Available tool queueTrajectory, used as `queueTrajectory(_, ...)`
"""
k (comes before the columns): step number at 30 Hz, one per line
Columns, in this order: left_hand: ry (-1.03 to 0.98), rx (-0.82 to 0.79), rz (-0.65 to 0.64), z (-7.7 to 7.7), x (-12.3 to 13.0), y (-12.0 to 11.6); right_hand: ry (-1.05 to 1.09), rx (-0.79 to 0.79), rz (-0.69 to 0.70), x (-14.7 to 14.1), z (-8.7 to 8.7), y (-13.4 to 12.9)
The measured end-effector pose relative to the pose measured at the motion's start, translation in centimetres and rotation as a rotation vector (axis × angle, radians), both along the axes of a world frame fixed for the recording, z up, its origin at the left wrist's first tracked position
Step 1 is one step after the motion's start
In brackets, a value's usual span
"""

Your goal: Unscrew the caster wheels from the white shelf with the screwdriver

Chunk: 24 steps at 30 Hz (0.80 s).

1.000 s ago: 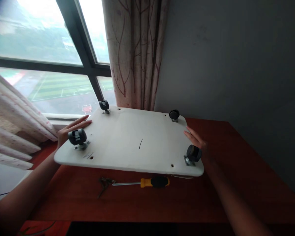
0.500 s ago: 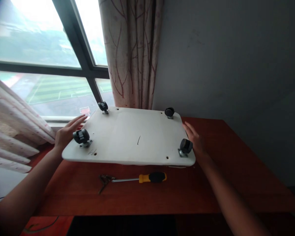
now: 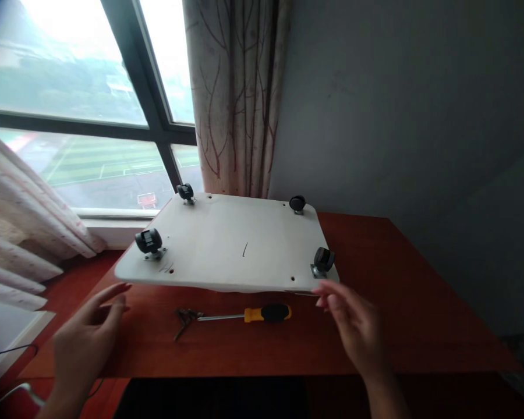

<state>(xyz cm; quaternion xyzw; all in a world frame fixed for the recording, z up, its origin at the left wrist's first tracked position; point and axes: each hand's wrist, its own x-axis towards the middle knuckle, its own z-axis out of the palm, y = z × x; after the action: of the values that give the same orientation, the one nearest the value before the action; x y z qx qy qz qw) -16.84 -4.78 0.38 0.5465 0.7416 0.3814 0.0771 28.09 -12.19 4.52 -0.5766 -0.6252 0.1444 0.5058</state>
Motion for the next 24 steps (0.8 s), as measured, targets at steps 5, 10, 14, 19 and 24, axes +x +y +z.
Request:
queueTrajectory(5,0.079,0.112,-0.3,-1.6,2.6,-2.2,-0.253,0.028,0.156,-5.4,-4.4,-1.2)
queueTrajectory(10,0.393,0.052,-0.534,-0.9,4.4,-2.5,-0.342,0.011,0.132,-6.8,-6.4,-0.7)
queueTrajectory(14,0.427,-0.01,-0.557,-0.1,5.3,-3.1,-0.34,-0.021,0.106,-6.6,-7.2,-0.4)
queueTrajectory(19,0.427,-0.105,-0.6,0.3,5.9,-3.3,-0.319,-0.041,0.073,-6.5,-8.0,-0.2)
queueTrajectory(24,0.424,-0.121,-0.605,-0.1,5.8,-3.4,-0.32,-0.054,0.064,-6.5,-8.5,-0.1)
